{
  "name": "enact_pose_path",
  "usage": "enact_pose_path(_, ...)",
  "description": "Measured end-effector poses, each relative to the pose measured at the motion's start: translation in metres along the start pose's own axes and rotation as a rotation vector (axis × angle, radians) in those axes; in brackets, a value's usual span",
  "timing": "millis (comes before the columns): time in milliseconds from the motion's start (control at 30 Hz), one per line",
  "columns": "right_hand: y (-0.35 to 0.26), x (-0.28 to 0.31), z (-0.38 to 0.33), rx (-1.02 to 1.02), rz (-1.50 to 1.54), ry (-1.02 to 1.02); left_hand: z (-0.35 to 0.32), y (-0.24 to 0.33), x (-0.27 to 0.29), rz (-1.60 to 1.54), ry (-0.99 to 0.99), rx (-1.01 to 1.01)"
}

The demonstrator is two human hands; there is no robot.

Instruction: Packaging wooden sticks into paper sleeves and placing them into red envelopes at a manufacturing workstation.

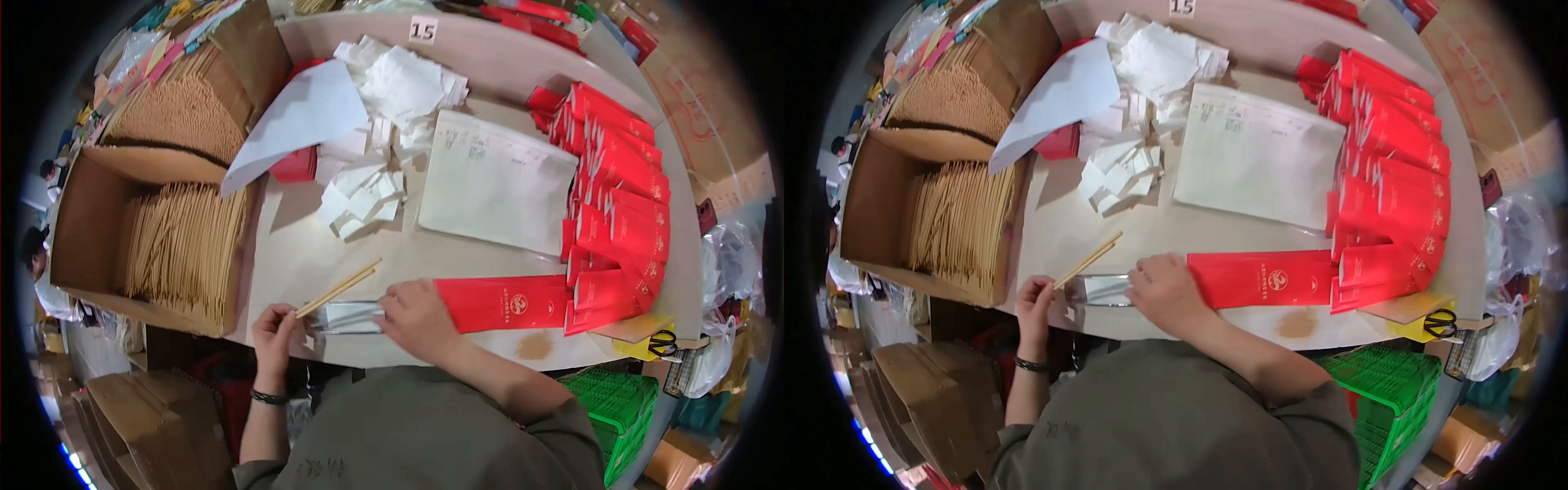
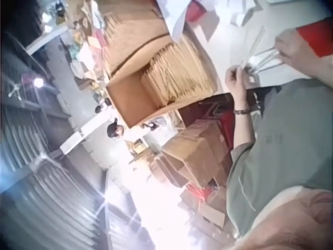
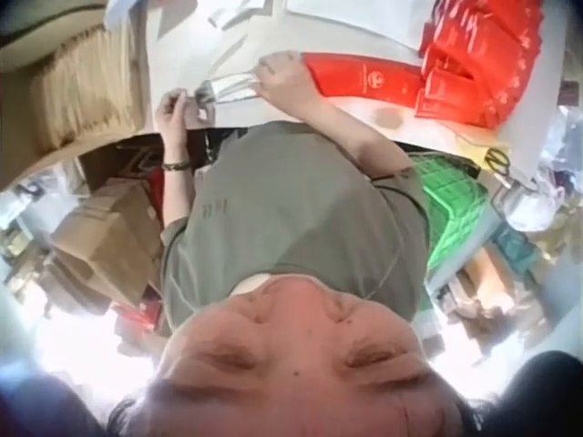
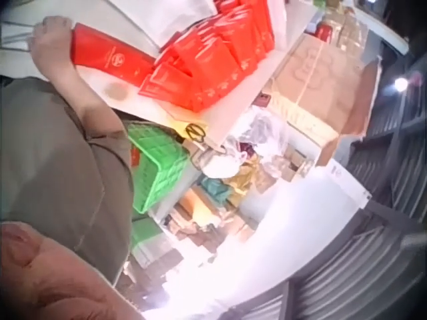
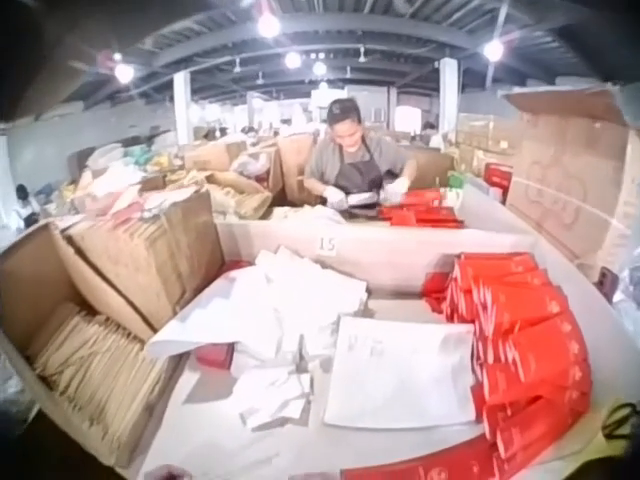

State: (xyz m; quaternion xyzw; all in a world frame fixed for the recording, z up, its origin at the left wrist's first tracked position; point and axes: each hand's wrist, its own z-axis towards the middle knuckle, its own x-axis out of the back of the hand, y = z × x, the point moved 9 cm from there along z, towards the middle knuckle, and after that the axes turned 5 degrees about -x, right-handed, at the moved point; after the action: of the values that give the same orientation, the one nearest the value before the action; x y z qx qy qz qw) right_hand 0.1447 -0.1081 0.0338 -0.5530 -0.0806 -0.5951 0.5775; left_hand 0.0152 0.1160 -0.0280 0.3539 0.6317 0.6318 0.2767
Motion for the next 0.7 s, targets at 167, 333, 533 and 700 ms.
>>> enact_pose_path(167,0.031,0.022,-0.028,0.016,0.046,-0.132,0.001,0.009,0.020,0.372,-0.183,-0.074)
enact_pose_path(333,0.025,-0.003,-0.027,0.016,0.032,-0.218,-0.001,0.051,-0.133,0.586,-0.467,-0.466)
enact_pose_path(533,0.025,-0.009,-0.026,-0.024,-0.089,-0.271,0.011,0.022,-0.085,0.716,-0.100,-0.230)
enact_pose_path(700,0.027,-0.005,-0.029,-0.011,-0.040,-0.191,-0.022,0.055,-0.160,0.485,-0.496,-0.214)
